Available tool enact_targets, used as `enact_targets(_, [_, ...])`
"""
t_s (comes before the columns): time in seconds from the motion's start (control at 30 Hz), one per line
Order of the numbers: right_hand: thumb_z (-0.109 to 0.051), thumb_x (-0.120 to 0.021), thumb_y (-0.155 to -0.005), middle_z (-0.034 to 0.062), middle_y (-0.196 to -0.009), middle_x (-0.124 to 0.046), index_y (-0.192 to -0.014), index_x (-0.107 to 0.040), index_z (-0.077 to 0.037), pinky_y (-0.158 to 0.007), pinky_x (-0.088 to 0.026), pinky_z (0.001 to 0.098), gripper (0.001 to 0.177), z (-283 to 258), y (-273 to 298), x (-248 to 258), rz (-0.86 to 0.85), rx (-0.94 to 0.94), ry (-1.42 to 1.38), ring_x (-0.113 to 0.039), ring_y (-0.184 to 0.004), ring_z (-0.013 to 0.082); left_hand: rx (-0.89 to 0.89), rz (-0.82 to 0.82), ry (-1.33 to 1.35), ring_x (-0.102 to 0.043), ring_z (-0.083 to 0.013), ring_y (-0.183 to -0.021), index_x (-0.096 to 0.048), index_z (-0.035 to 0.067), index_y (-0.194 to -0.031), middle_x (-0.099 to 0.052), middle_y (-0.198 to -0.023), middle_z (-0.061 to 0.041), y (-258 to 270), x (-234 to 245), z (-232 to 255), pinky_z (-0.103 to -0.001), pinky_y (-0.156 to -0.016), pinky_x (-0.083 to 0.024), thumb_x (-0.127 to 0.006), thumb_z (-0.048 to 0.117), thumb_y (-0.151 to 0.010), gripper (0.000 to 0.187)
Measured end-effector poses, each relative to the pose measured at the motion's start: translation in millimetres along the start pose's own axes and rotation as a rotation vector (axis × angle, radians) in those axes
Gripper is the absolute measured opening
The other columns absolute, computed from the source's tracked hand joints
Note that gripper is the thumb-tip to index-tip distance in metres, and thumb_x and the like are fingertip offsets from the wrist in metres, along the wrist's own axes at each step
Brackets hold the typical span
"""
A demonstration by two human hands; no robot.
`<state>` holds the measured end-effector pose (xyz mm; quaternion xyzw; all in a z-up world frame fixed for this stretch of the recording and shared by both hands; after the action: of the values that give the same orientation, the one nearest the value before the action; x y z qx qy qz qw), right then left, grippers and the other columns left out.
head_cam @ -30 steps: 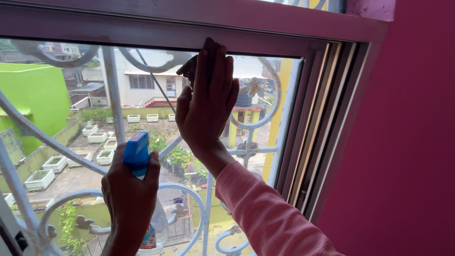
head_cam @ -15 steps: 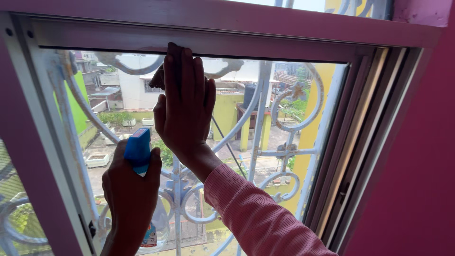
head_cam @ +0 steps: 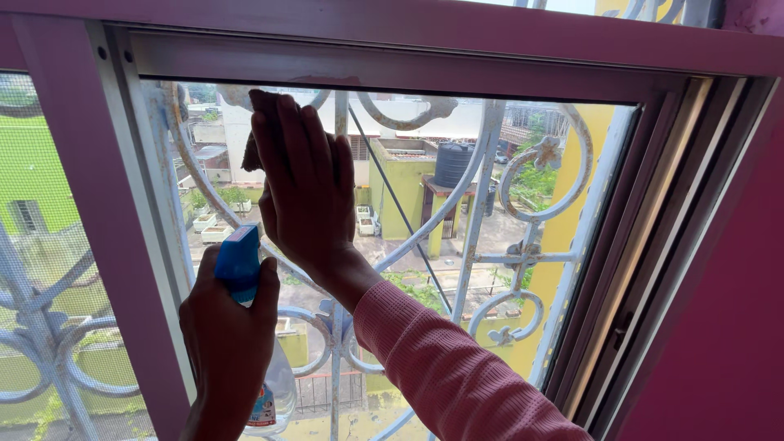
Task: The person cleans the window by wiping the glass pane and frame with a cloth while holding a spray bottle.
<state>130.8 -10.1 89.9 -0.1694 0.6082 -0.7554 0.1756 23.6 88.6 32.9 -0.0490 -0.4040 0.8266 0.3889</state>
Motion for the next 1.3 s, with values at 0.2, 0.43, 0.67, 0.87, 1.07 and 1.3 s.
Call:
enact_targets(0.2, [-0.019,-0.063,-0.096,0.0144,-0.172,-0.027,-0.165,-0.032,-0.018,-0.134,-0.017,0.0563,0.076,-22.0,32.5,4.0,-0.133,0.047,-0.002,-0.027,-0.162,0.0325,-0.011,0.052,-0.065,-0.074,-0.0341,-0.068,-0.064,0.003,-0.119,-0.072,-0.076,-0.017,8.9,5.7,-9.8,-0.046,-0.067,-0.057,-0.074,0.03,-0.092,0.04])
enact_targets(0.43, [-0.039,-0.052,-0.108,0.0079,-0.169,-0.036,-0.159,-0.049,-0.015,-0.131,-0.011,0.0479,0.056,-53.3,97.7,4.4,-0.177,0.131,0.009,-0.032,-0.157,0.023,0.033,0.073,-0.076,-0.072,-0.0404,-0.073,-0.063,0.004,-0.119,-0.071,-0.079,-0.02,25.6,14.6,-20.1,-0.05,-0.065,-0.055,-0.073,0.034,-0.092,0.041])
enact_targets(0.67, [-0.037,-0.056,-0.107,0.0014,-0.165,-0.043,-0.15,-0.058,-0.015,-0.132,-0.013,0.0456,0.048,-54.4,137.3,-4.4,-0.201,0.183,-0.015,-0.036,-0.155,0.0175,0.08,0.029,-0.063,-0.073,-0.0373,-0.067,-0.062,0.005,-0.117,-0.07,-0.074,-0.018,36.3,19.4,-34.5,-0.049,-0.062,-0.055,-0.071,0.035,-0.092,0.04])
enact_targets(0.87, [-0.023,-0.07,-0.111,0.0027,-0.171,-0.033,-0.152,-0.051,-0.017,-0.132,-0.021,0.044,0.046,-28.2,124.3,2.9,-0.113,0.231,-0.1,-0.037,-0.156,0.019,0.031,0.06,-0.054,-0.072,-0.0374,-0.067,-0.063,0.005,-0.116,-0.07,-0.073,-0.017,40.8,11.5,-31.5,-0.049,-0.061,-0.055,-0.072,0.034,-0.092,0.039])
enact_targets(1.07, [-0.008,-0.07,-0.095,0.0067,-0.171,-0.031,-0.163,-0.039,-0.022,-0.128,-0.023,0.054,0.076,19.7,89.9,36.3,-0.196,0.151,-0.072,-0.035,-0.158,0.0274,0.08,0.022,-0.024,-0.073,-0.0401,-0.069,-0.063,0.005,-0.118,-0.071,-0.074,-0.019,40.8,-14.4,-9.1,-0.05,-0.064,-0.056,-0.074,0.032,-0.09,0.04])
enact_targets(1.3, [-0.005,-0.058,-0.097,0.0119,-0.173,-0.025,-0.164,-0.035,-0.023,-0.133,-0.017,0.0584,0.074,93.6,45.9,63.2,-0.091,0.113,-0.011,-0.027,-0.162,0.0324,0.021,-0.01,0.141,-0.075,-0.038,-0.074,-0.063,0.007,-0.115,-0.073,-0.079,-0.017,40.9,-57.9,28.3,-0.05,-0.069,-0.057,-0.072,0.029,-0.09,0.034])
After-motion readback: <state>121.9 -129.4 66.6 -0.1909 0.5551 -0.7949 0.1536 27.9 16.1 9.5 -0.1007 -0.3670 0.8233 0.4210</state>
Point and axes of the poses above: each hand's wrist, its own y-axis away from the middle knuckle, its own x-axis out of the back of the hand, z = x × y, the point moved 1 cm from there along -y, towards the middle knuckle
